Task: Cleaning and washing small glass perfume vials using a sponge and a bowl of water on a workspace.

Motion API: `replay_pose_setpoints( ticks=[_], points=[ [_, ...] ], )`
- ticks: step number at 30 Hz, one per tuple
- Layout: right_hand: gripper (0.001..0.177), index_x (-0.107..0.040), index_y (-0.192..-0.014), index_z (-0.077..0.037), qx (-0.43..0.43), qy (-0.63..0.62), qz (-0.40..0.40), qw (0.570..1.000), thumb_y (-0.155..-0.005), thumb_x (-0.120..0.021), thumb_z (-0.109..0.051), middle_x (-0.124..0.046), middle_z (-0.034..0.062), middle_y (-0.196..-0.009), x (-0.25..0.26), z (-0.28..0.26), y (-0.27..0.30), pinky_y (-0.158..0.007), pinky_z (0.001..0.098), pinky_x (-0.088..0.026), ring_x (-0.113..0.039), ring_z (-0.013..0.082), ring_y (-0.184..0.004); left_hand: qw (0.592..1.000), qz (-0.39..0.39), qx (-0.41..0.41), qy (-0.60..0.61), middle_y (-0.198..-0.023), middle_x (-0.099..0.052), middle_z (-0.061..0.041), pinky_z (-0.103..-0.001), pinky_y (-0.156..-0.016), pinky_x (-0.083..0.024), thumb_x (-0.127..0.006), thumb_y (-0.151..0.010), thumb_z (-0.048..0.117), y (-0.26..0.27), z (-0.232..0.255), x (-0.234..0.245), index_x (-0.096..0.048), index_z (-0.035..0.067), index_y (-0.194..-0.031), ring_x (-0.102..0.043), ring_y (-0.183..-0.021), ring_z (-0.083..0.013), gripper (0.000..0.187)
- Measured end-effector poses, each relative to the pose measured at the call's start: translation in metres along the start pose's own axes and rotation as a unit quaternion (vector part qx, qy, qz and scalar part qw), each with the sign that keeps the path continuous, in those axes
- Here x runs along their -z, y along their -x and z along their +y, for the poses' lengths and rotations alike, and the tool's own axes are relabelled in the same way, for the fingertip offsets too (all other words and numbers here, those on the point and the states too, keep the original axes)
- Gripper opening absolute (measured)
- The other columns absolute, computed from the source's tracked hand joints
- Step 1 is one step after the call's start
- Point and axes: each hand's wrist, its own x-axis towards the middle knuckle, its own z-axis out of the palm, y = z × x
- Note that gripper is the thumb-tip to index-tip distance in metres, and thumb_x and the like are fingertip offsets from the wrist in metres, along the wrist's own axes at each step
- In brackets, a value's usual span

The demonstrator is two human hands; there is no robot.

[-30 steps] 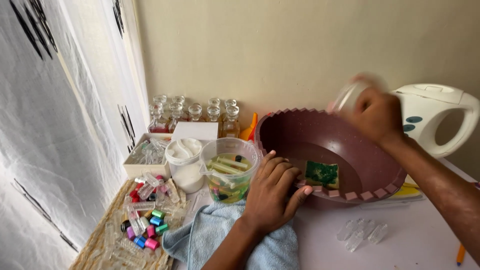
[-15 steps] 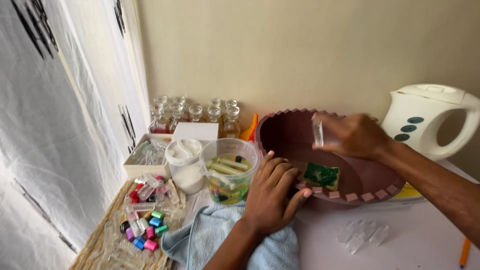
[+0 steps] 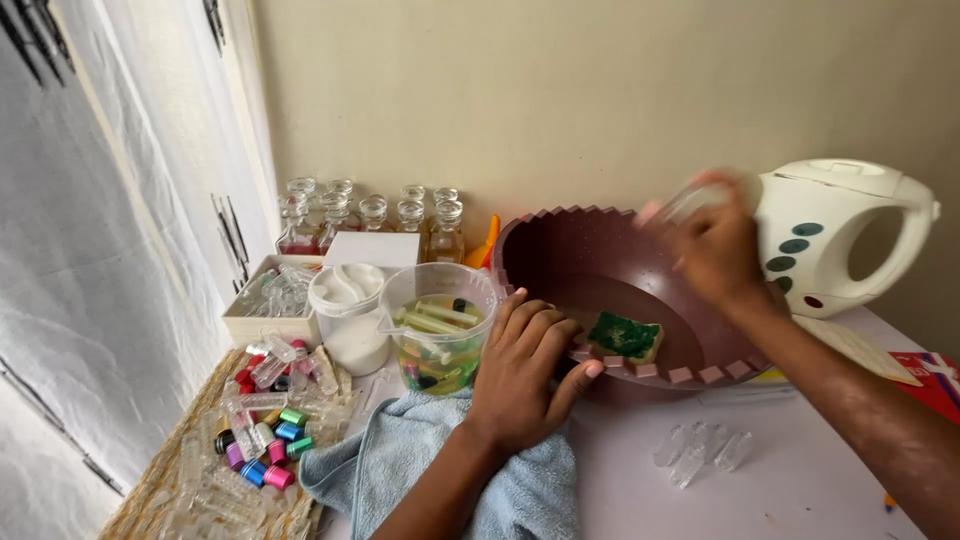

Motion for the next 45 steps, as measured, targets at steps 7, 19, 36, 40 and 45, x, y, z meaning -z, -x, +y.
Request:
replay_pose_setpoints(
  ticks=[7, 19, 36, 40, 45],
  points=[
    [0.068, -0.059, -0.137, -0.015, 0.136, 0.167, -0.122, 0.969, -0.085, -0.086, -0.049, -0.058, -0.0044, -0.057, 0.02, -0.013, -0.014, -0.056, 0.0314, -0.05, -0.061, 0.0149, -0.048, 1.0, -0.001, 0.005, -0.008, -0.109, -0.067, -0.011, -0.055, -0.121, -0.035, -0.045, -0.111, 0.042, -0.002, 0.002, -0.002, -0.063, 0.003, -0.112, -0.059, -0.112, -0.0329, 0.042],
    [0.049, -0.045, -0.054, -0.009, 0.079, 0.192, -0.098, 0.973, -0.089, -0.078, -0.018, -0.057, 0.0015, -0.094, 0.003, 0.034, -0.008, -0.057, 0.0397, -0.036, -0.047, 0.0171, -0.058, 1.0, 0.005, 0.005, -0.007, -0.115, -0.067, -0.014, -0.057, -0.124, -0.033, -0.051, -0.108, 0.048, 0.001, 0.005, 0.002, -0.061, 0.001, -0.116, -0.06, -0.115, -0.0346, 0.048],
    [0.058, -0.05, -0.056, -0.008, 0.173, 0.113, -0.081, 0.975, -0.078, -0.102, -0.02, -0.071, 0.01, -0.133, 0.015, 0.003, -0.022, -0.056, 0.0306, -0.037, -0.063, 0.0108, -0.076, 1.0, 0.0, 0.017, -0.011, -0.115, -0.067, -0.014, -0.057, -0.125, -0.033, -0.051, -0.108, 0.048, -0.001, 0.008, 0.002, -0.062, 0.001, -0.117, -0.06, -0.116, -0.0342, 0.049],
    [0.013, -0.062, -0.09, -0.015, 0.235, 0.253, -0.228, 0.91, -0.088, -0.072, -0.023, -0.063, 0.0067, -0.105, 0.015, 0.031, -0.012, -0.064, 0.0466, -0.053, -0.067, 0.0289, -0.059, 1.0, 0.003, 0.019, -0.014, -0.117, -0.066, -0.015, -0.059, -0.123, -0.034, -0.049, -0.108, 0.05, -0.001, 0.009, -0.001, -0.062, 0.002, -0.118, -0.058, -0.123, -0.0377, 0.051],
    [0.059, -0.051, -0.058, -0.008, 0.164, 0.175, -0.095, 0.966, -0.076, -0.1, -0.035, -0.077, 0.0045, -0.138, 0.014, 0.006, 0.0, -0.057, 0.0292, -0.043, -0.063, 0.0104, -0.061, 0.999, -0.003, 0.028, -0.022, -0.117, -0.063, -0.015, -0.059, -0.122, -0.035, -0.047, -0.109, 0.052, -0.001, 0.007, 0.001, -0.063, 0.003, -0.118, -0.055, -0.126, -0.039, 0.052]
  ],
)
